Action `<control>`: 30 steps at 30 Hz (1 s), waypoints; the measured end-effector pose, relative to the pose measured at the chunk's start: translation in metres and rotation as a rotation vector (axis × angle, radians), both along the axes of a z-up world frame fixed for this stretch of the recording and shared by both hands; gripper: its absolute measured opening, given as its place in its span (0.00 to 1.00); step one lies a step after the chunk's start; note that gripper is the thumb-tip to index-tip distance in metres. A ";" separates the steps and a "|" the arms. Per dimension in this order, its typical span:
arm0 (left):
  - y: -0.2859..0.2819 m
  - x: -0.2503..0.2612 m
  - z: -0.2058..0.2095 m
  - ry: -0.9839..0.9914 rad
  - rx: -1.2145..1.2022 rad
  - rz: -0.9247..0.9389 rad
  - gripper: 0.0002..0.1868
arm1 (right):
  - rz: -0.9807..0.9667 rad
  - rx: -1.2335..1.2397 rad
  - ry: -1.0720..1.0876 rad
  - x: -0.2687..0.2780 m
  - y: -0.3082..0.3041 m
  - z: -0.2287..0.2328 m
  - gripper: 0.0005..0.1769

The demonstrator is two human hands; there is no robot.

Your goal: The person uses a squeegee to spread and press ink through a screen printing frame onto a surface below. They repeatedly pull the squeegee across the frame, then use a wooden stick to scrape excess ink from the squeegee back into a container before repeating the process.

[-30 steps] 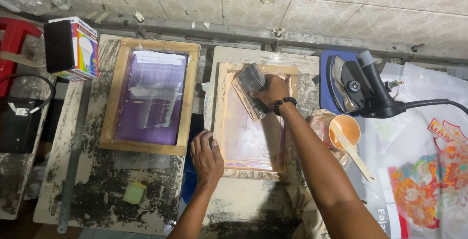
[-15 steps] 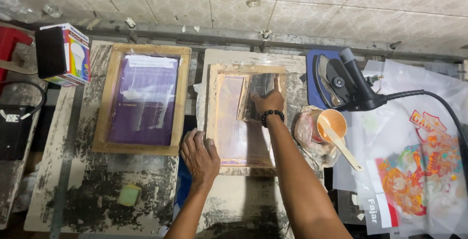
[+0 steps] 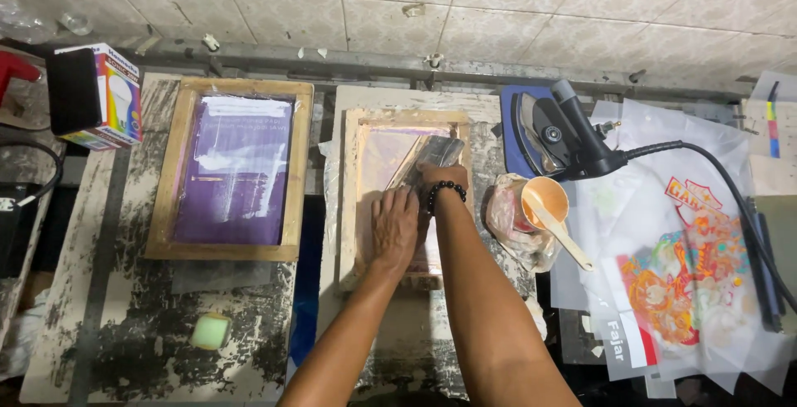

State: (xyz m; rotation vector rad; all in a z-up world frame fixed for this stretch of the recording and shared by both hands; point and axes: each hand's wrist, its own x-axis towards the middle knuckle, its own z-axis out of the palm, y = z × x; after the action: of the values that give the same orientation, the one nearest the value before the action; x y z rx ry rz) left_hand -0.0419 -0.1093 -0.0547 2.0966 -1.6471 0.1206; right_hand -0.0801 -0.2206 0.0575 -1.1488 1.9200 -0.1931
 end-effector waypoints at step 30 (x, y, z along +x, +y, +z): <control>-0.007 0.043 0.062 0.005 -0.059 -0.115 0.16 | 1.650 -1.099 0.601 -0.059 -0.100 -0.115 0.07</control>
State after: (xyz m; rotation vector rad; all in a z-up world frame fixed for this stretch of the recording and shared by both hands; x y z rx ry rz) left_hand 0.0009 -0.1166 0.0071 1.9523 -1.7360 0.1246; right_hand -0.1393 -0.3203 -0.0573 -3.3608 0.5128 0.0706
